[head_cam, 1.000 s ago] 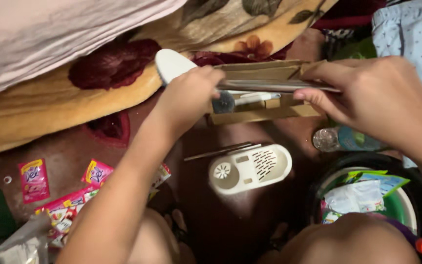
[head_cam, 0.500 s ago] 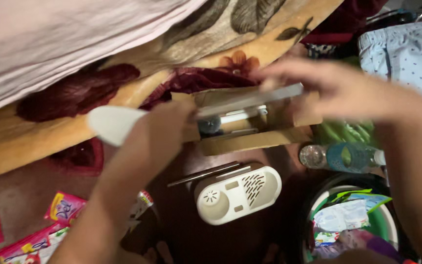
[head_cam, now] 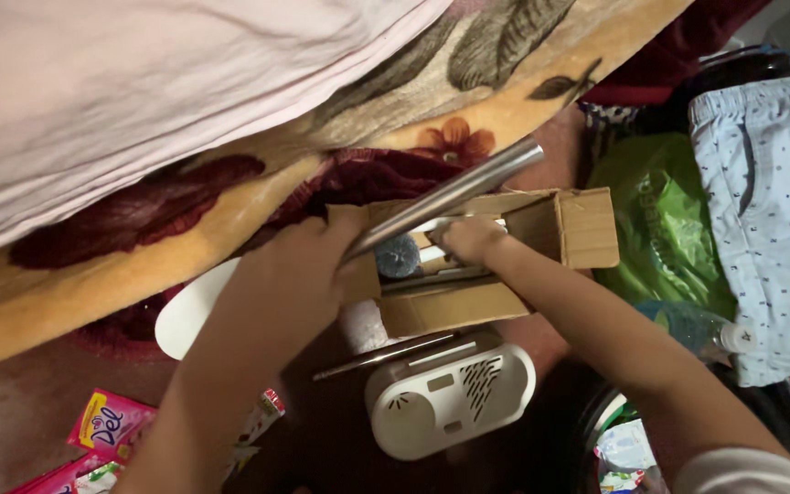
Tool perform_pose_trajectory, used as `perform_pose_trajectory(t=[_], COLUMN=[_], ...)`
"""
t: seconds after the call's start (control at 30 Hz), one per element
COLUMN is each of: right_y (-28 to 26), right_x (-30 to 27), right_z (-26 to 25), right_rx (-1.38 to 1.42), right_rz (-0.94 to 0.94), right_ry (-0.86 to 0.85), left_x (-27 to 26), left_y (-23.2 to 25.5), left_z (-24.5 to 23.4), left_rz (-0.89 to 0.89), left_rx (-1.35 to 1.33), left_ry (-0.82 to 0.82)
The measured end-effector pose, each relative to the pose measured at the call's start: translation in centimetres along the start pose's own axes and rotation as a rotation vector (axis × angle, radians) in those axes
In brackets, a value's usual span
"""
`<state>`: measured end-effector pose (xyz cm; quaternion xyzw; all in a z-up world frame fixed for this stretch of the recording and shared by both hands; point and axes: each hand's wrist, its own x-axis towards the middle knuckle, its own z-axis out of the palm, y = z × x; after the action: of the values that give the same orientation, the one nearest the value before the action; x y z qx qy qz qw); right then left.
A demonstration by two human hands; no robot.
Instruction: The person removes a brush head and metal poles from a cardboard box, assembles the poles together by hand, and then uses a pair of scissors to cut and flatten several cardboard boxes on a bed.
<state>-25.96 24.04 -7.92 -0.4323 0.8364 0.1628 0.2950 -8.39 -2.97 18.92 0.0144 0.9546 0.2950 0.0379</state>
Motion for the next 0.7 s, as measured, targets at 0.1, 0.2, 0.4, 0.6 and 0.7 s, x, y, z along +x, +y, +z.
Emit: perform_pose_trajectory(t=[0.1, 0.2, 0.4, 0.6, 0.7], right_y=[-1.0, -1.5, -0.1, -0.5, -1.3], right_x=[0.9, -0.3, -9.3, -21.4, -25.6], right_z=[-0.6, -2.6, -5.8, -10.8, -12.6], right_rx=[-0.217, 0.027, 0.584, 0.796, 0.743], right_rz=[-0.046, -0.005, -0.019, -0.122, -0.095], right_ry=[-0.093, 0.029, 0.182, 0.628, 0.812], left_x=[0.4, 0.7, 0.2, -0.1, -0.9], left_y=[0.1, -0.1, 0.1, 2.5, 4.2], left_z=[0.5, 0.9, 0.3, -1.7, -2.2], left_rz=[-0.044, -0.075, -0.087, -0.115, -0.050], left_rx=[-0.054, -0.053, -0.192, -0.281, -0.248], left_ry=[-0.054, -0.143, -0.140, -0.225, -0.184])
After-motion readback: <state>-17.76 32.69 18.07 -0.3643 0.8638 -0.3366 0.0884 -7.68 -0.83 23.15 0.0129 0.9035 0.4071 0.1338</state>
